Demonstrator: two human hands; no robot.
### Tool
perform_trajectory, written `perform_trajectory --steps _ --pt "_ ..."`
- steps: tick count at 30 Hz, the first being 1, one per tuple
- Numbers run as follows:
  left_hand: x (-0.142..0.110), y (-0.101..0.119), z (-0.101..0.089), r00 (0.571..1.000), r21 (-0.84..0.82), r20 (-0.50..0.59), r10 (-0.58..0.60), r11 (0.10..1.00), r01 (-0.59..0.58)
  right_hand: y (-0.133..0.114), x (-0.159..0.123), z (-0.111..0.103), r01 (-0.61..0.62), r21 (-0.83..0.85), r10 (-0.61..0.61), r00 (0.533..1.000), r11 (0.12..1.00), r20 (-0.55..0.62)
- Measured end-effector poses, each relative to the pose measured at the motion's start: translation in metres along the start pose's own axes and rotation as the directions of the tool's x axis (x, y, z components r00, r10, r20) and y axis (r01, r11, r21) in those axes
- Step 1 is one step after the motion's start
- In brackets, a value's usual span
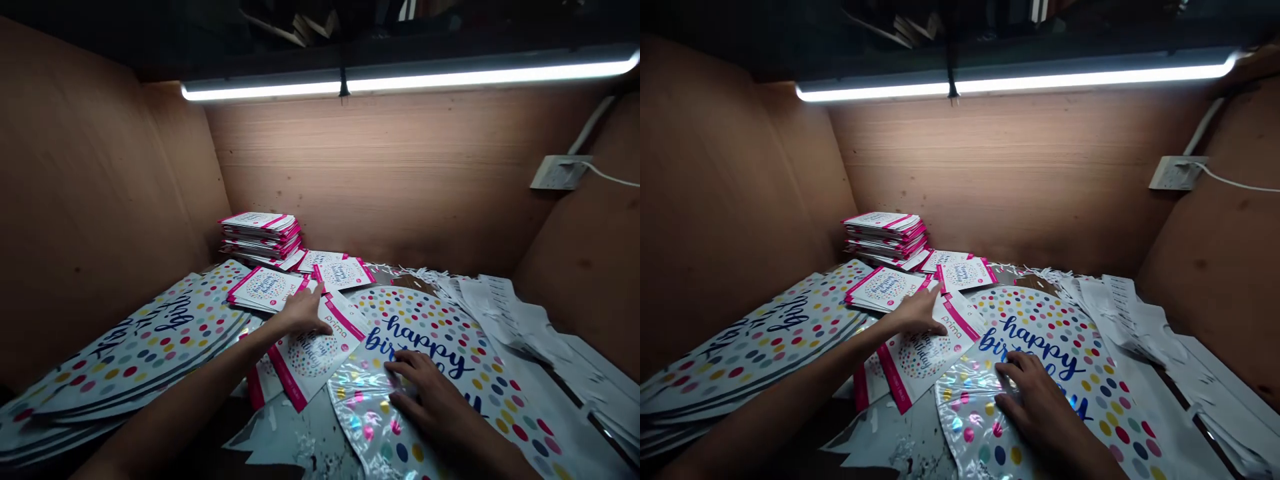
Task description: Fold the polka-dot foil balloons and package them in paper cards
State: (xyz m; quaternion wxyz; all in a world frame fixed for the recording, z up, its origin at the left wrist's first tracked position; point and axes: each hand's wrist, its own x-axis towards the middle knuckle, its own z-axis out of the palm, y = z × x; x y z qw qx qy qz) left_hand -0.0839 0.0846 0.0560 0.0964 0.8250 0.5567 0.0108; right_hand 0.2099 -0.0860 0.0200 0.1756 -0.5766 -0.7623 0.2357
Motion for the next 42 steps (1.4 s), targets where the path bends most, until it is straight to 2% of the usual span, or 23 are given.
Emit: perform_trajectory --steps 2,4,6,8,11,13,15,17,20,21,23,25,27,30,32,35,37,39,41,42 --pt "0.005 -0.002 -0.011 0.987 -0.126 0.091 0.134 0.985 -0.122 -0.002 0.001 0.007 0.005 0.000 -0.005 1.000 1.000 0.010" --pt "0.011 -0.007 -0.030 0.963 -0.199 0.120 0.241 0.956 -0.214 -0.001 0.002 0.012 0.015 0.015 -0.015 1.000 1.000 0.014" --pt "0.018 -0.018 -0.060 0.944 -0.164 0.088 0.317 0.940 -0.300 0.000 0.003 0.014 0.016 0.030 -0.016 1.000 0.999 0.015" --pt "0.026 -0.035 -0.093 0.920 -0.028 0.065 0.387 0.922 -0.386 0.001 0.004 0.014 0.012 0.038 -0.013 1.000 0.999 0.020" --pt "0.039 -0.061 -0.132 0.952 0.174 0.037 0.305 0.936 -0.307 -0.002 0.005 0.012 0.021 0.035 -0.021 1.000 0.999 0.011" --pt "0.042 -0.072 -0.140 0.969 0.221 -0.014 0.245 0.946 -0.236 -0.005 0.005 0.011 0.023 0.033 -0.023 1.000 0.999 0.001" --pt "0.037 -0.074 -0.130 0.968 0.243 -0.065 0.244 0.944 -0.222 -0.006 0.002 0.011 0.023 0.039 -0.023 1.000 0.999 -0.004" --pt "0.024 -0.069 -0.107 0.950 0.237 -0.057 0.306 0.929 -0.285 -0.005 0.000 0.011 0.025 0.047 -0.025 1.000 0.999 -0.001" --pt "-0.002 -0.062 -0.064 0.883 0.191 0.133 0.451 0.862 -0.469 0.003 0.008 0.008 0.039 0.000 -0.039 0.999 0.999 -0.033" --pt "-0.009 -0.061 -0.050 0.871 0.191 0.184 0.455 0.853 -0.486 0.006 0.016 0.005 0.045 -0.049 -0.048 0.997 0.998 -0.063" --pt "-0.020 -0.063 -0.029 0.905 0.240 0.165 0.392 0.874 -0.422 0.012 0.043 -0.002 0.055 -0.201 -0.085 0.986 0.978 -0.143" --pt "-0.023 -0.068 -0.016 0.949 0.302 0.047 0.310 0.902 -0.310 0.015 0.081 -0.009 0.081 -0.372 -0.156 0.972 0.925 -0.175" --pt "-0.022 -0.075 -0.010 0.960 0.332 -0.056 0.275 0.912 -0.241 0.014 0.123 -0.014 0.144 -0.481 -0.229 0.965 0.865 -0.124" --pt "-0.020 -0.089 -0.006 0.959 0.318 -0.147 0.241 0.930 -0.185 0.007 0.173 -0.016 0.252 -0.500 -0.313 0.949 0.828 -0.040" --pt "-0.019 -0.102 -0.006 0.965 0.289 -0.185 0.187 0.949 -0.129 0.005 0.191 -0.013 0.310 -0.499 -0.363 0.932 0.809 -0.010" --pt "-0.017 -0.124 -0.008 0.971 0.231 -0.215 0.102 0.972 -0.051 0.010 0.196 -0.012 0.350 -0.510 -0.413 0.911 0.786 -0.012" --pt "-0.014 -0.139 -0.011 0.972 0.189 -0.219 0.080 0.981 -0.038 0.013 0.194 -0.016 0.308 -0.534 -0.412 0.907 0.788 -0.084" --pt "-0.009 -0.152 -0.014 0.974 0.154 -0.211 0.082 0.987 -0.050 0.009 0.196 -0.025 0.190 -0.573 -0.380 0.896 0.797 -0.230" --pt "-0.002 -0.160 -0.017 0.974 0.127 -0.199 0.105 0.989 -0.081 -0.006 0.206 -0.036 0.055 -0.598 -0.332 0.870 0.800 -0.364" --pt "0.001 -0.164 -0.020 0.974 0.114 -0.190 0.125 0.988 -0.104 -0.018 0.214 -0.040 0.017 -0.603 -0.314 0.865 0.797 -0.390"
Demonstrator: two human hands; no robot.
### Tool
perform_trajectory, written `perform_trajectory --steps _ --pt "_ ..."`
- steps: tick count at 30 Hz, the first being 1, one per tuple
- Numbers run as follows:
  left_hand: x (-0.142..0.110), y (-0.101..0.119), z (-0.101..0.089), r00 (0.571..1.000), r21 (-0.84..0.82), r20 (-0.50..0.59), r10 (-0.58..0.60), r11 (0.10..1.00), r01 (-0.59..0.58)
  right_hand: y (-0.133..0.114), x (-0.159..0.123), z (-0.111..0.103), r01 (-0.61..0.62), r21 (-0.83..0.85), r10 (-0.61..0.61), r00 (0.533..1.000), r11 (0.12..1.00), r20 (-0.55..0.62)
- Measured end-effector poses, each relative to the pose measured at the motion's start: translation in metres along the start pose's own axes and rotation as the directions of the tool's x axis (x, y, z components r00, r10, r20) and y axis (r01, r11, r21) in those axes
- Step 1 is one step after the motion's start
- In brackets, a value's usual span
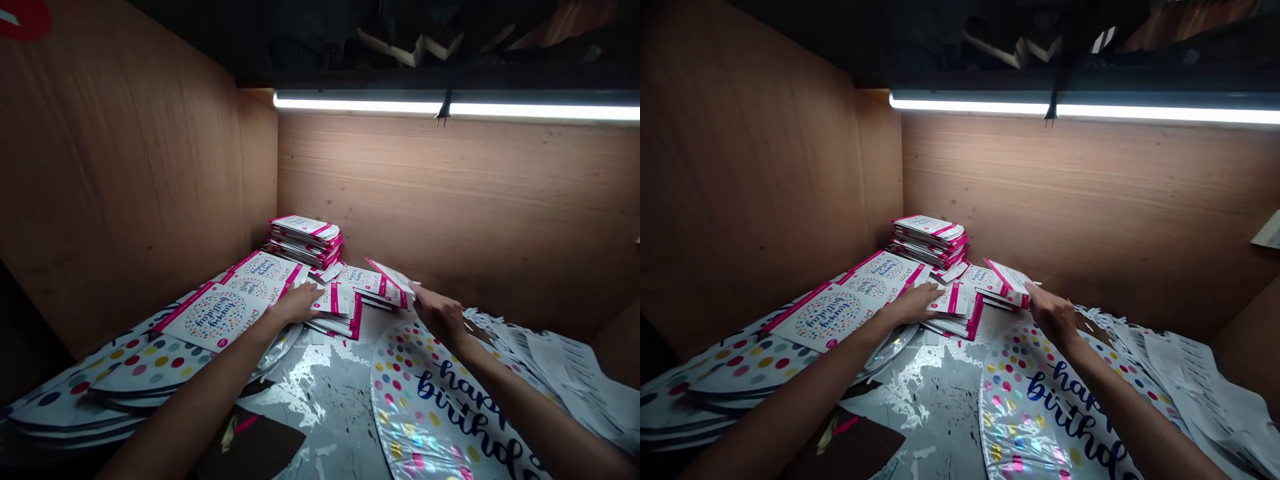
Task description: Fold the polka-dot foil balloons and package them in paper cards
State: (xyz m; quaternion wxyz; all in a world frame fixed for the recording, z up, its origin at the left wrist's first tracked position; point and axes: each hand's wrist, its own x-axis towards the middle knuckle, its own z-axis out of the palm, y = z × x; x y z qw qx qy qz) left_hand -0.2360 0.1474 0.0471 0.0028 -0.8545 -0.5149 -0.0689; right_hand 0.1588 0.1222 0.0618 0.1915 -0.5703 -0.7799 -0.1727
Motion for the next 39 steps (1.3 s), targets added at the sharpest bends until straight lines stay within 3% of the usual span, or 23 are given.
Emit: perform_trajectory --steps 3,6,8,10,14,15,18,21,24,26,28,30,32,33,36,39 --pt "0.008 -0.009 -0.007 0.997 -0.043 0.026 0.076 0.996 -0.074 -0.028 0.042 -0.004 -0.001 0.000 0.001 0.998 1.000 0.069" --pt "0.011 -0.018 -0.016 0.990 -0.068 0.047 0.130 0.990 -0.127 -0.059 0.072 0.002 0.079 0.059 -0.088 0.982 0.995 0.165" --pt "0.009 -0.021 -0.020 0.988 -0.077 0.031 0.154 0.985 -0.151 -0.073 0.075 0.003 0.119 0.104 -0.137 0.972 0.987 0.191" --pt "0.007 -0.023 -0.020 0.985 -0.073 -0.006 0.173 0.982 -0.173 -0.080 0.061 -0.004 0.128 0.139 -0.153 0.970 0.982 0.188" --pt "0.007 -0.022 -0.018 0.979 -0.038 -0.046 0.201 0.978 -0.203 -0.071 -0.015 -0.043 0.076 0.226 -0.129 0.965 0.971 0.228" --pt "0.008 -0.021 -0.018 0.977 -0.026 -0.054 0.207 0.978 -0.208 -0.065 -0.042 -0.055 0.027 0.333 -0.126 0.952 0.943 0.278" --pt "0.012 -0.020 -0.025 0.973 0.025 -0.082 0.215 0.977 -0.214 -0.046 -0.126 -0.091 -0.233 0.552 -0.071 0.878 0.801 0.474" --pt "0.013 -0.009 -0.040 0.970 0.078 -0.117 0.213 0.976 -0.205 -0.034 -0.198 -0.109 -0.421 0.538 -0.002 0.786 0.730 0.618" --pt "0.005 0.028 -0.054 0.943 0.056 -0.178 0.280 0.960 -0.275 -0.030 -0.239 -0.110 -0.492 0.456 0.079 0.739 0.742 0.670" --pt "-0.004 0.071 -0.057 0.915 -0.064 -0.177 0.363 0.923 -0.379 -0.029 -0.246 -0.108 -0.490 0.420 0.108 0.739 0.764 0.665" --pt "-0.016 0.122 -0.051 0.883 -0.258 -0.097 0.460 0.845 -0.468 -0.028 -0.241 -0.106 -0.486 0.423 0.094 0.733 0.765 0.674" --pt "-0.026 0.170 -0.038 0.806 -0.435 0.049 0.589 0.739 -0.514 -0.025 -0.233 -0.108 -0.505 0.443 0.066 0.711 0.741 0.700" --pt "-0.033 0.206 -0.021 0.715 -0.496 0.151 0.683 0.678 -0.543 -0.023 -0.227 -0.113 -0.503 0.446 0.048 0.701 0.740 0.711" --pt "-0.035 0.219 -0.013 0.698 -0.480 0.169 0.696 0.677 -0.558 -0.023 -0.226 -0.115 -0.485 0.437 0.047 0.708 0.757 0.704" --pt "-0.036 0.235 0.003 0.726 -0.391 0.154 0.671 0.716 -0.578 -0.023 -0.223 -0.116 -0.428 0.397 0.052 0.730 0.812 0.682" --pt "-0.033 0.232 0.010 0.704 -0.446 0.149 0.694 0.683 -0.578 -0.015 -0.219 -0.110 -0.465 0.458 -0.001 0.701 0.757 0.713"
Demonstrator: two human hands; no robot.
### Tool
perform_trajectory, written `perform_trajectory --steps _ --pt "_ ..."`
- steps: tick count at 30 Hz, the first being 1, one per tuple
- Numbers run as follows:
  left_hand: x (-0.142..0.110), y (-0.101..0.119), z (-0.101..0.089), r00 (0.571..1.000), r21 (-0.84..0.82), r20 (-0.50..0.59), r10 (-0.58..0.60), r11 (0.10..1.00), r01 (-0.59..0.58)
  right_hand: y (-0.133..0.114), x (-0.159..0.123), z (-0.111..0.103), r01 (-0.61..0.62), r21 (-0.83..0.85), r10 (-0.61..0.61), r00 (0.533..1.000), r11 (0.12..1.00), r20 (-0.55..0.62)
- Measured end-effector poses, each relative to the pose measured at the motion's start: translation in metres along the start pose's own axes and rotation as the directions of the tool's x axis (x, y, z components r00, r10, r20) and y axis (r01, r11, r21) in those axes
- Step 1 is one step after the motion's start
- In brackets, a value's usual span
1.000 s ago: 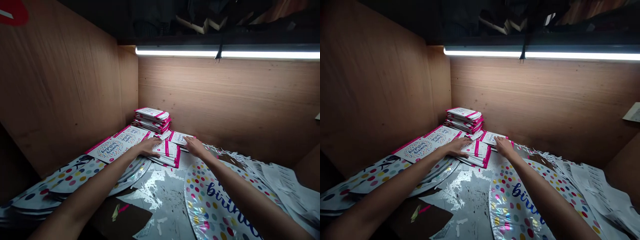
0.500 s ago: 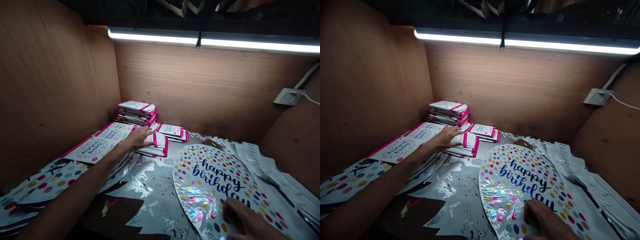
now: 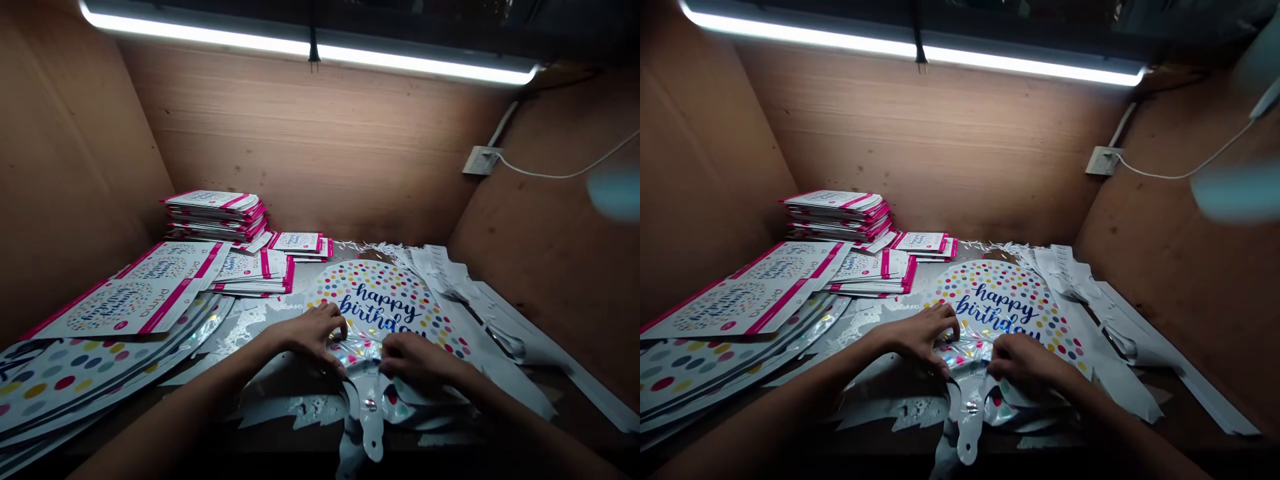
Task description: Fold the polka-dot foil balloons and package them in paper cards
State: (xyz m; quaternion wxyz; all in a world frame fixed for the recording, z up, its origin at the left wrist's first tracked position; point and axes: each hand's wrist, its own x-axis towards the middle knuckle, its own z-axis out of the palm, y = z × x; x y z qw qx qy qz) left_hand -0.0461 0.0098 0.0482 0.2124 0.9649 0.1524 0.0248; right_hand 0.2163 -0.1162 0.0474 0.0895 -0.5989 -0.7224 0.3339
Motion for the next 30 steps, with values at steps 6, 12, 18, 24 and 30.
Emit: perform_trajectory --steps 6,12,18,24,30 --pt "0.005 -0.013 -0.007 0.998 -0.274 -0.024 -0.059 0.961 0.050 0.038 0.009 -0.011 0.018 0.355 -0.030 0.999 0.935 0.029" --pt "0.018 -0.002 -0.025 0.990 -0.245 0.088 -0.106 0.961 0.125 0.054 0.011 -0.003 0.046 0.330 0.012 0.985 0.943 -0.172" --pt "0.028 -0.001 -0.011 0.881 -0.166 -0.146 -0.449 0.889 0.426 0.049 0.008 0.008 0.109 0.245 -0.027 0.949 0.963 -0.314" --pt "0.046 -0.050 -0.040 0.516 -0.511 -0.154 -0.843 0.515 0.688 0.039 -0.003 0.019 0.168 0.069 -0.134 0.928 0.983 -0.348" --pt "0.069 -0.062 -0.052 0.555 -0.664 0.067 -0.829 0.378 0.645 0.041 -0.003 0.019 0.178 0.059 -0.147 0.927 0.982 -0.344"
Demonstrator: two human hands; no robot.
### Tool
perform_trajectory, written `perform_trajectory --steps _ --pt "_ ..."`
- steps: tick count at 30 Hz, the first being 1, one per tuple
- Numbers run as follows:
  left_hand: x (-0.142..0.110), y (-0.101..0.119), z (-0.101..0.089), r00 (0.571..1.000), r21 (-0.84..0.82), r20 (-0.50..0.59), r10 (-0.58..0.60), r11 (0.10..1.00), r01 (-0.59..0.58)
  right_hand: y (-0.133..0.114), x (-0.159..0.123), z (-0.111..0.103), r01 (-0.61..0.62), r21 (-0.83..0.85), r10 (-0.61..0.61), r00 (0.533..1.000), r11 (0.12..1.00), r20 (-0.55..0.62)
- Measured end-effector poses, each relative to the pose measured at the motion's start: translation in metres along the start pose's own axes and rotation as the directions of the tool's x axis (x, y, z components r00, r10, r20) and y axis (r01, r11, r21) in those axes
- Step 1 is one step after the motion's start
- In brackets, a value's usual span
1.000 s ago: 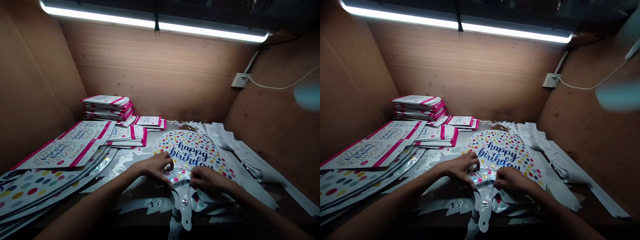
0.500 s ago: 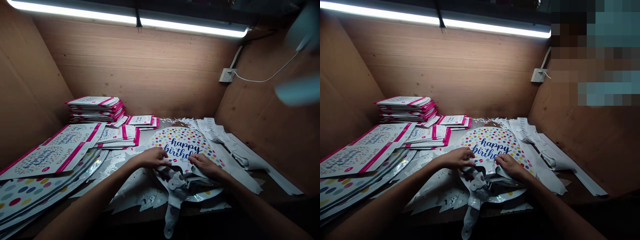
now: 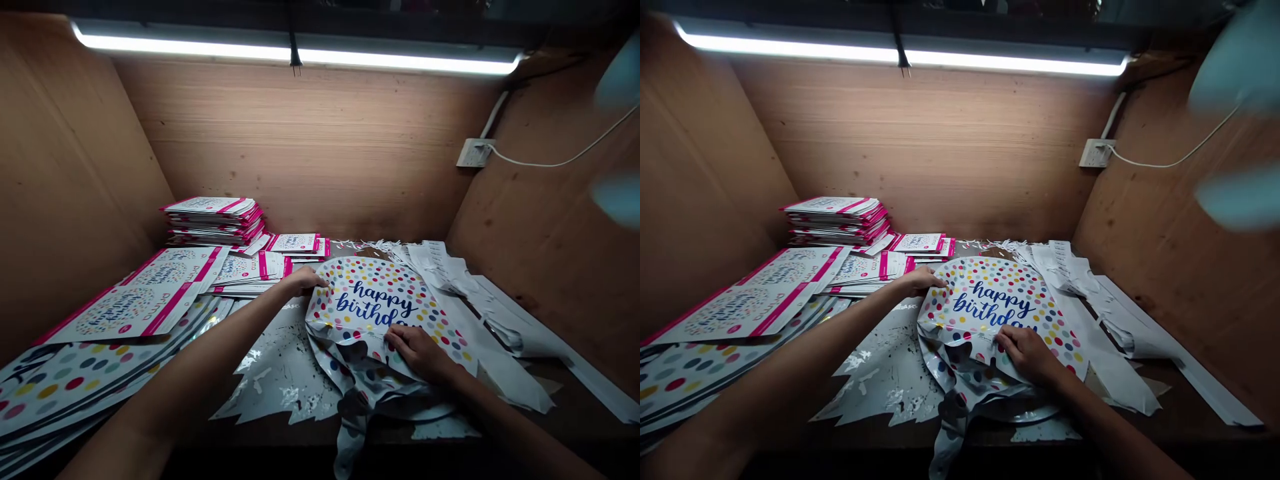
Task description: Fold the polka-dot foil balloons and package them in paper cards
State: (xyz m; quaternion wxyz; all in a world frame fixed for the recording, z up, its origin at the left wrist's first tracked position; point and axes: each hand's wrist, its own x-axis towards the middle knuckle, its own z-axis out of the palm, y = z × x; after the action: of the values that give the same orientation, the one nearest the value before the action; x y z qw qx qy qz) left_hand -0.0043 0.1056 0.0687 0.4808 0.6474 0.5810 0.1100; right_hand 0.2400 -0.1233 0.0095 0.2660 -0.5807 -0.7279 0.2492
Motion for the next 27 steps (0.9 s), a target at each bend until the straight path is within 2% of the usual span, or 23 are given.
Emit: perform_trajectory --steps 4,7,8,9,10,11,12,14,15,16,19,23,25,27 --pt "-0.020 -0.026 -0.009 0.999 0.012 0.004 0.040 0.999 -0.040 -0.011 -0.001 -0.003 -0.002 0.046 -0.001 0.997 0.999 0.074" --pt "-0.051 -0.052 -0.024 0.993 0.076 -0.080 0.092 0.993 -0.086 -0.022 0.000 -0.005 0.025 0.083 -0.041 0.979 0.996 0.198" --pt "-0.063 -0.058 -0.027 0.977 0.124 -0.147 0.155 0.983 -0.137 -0.025 0.001 -0.005 0.031 0.088 -0.050 0.973 0.996 0.226" --pt "-0.076 -0.063 -0.027 0.945 0.192 -0.207 0.254 0.958 -0.215 -0.026 0.003 -0.004 0.030 0.095 -0.053 0.968 0.995 0.247" --pt "-0.089 -0.066 -0.024 0.903 0.271 -0.217 0.371 0.912 -0.310 -0.025 0.006 -0.004 0.022 0.111 -0.051 0.964 0.994 0.261" --pt "-0.102 -0.067 -0.018 0.864 0.336 -0.157 0.479 0.848 -0.409 -0.023 0.010 -0.004 0.007 0.136 -0.044 0.961 0.991 0.275" --pt "-0.113 -0.066 -0.010 0.831 0.373 -0.039 0.554 0.780 -0.503 -0.021 0.014 -0.004 -0.010 0.166 -0.039 0.956 0.986 0.291" --pt "-0.131 -0.063 0.011 0.779 0.389 0.232 0.583 0.678 -0.624 -0.015 0.023 -0.004 -0.044 0.223 -0.033 0.944 0.974 0.329" --pt "-0.137 -0.060 0.022 0.763 0.417 0.308 0.569 0.640 -0.646 -0.013 0.026 -0.005 -0.060 0.239 -0.026 0.940 0.969 0.342" --pt "-0.140 -0.058 0.032 0.759 0.478 0.330 0.562 0.594 -0.648 -0.012 0.028 -0.006 -0.077 0.244 -0.012 0.939 0.967 0.345" --pt "-0.137 -0.054 0.055 0.795 0.681 0.238 0.558 0.488 -0.546 -0.017 0.022 -0.013 -0.115 0.236 0.036 0.947 0.965 0.318" --pt "-0.123 -0.049 0.062 0.862 0.716 0.195 0.468 0.532 -0.451 -0.033 -0.005 -0.024 -0.081 0.119 0.045 0.960 0.990 0.275" --pt "-0.122 -0.049 0.061 0.872 0.711 0.205 0.445 0.545 -0.445 -0.038 -0.017 -0.024 -0.025 -0.009 0.026 0.971 1.000 0.236" --pt "-0.128 -0.052 0.062 0.852 0.696 0.205 0.482 0.540 -0.473 -0.037 -0.023 -0.020 0.026 -0.117 -0.001 0.979 0.993 0.205"
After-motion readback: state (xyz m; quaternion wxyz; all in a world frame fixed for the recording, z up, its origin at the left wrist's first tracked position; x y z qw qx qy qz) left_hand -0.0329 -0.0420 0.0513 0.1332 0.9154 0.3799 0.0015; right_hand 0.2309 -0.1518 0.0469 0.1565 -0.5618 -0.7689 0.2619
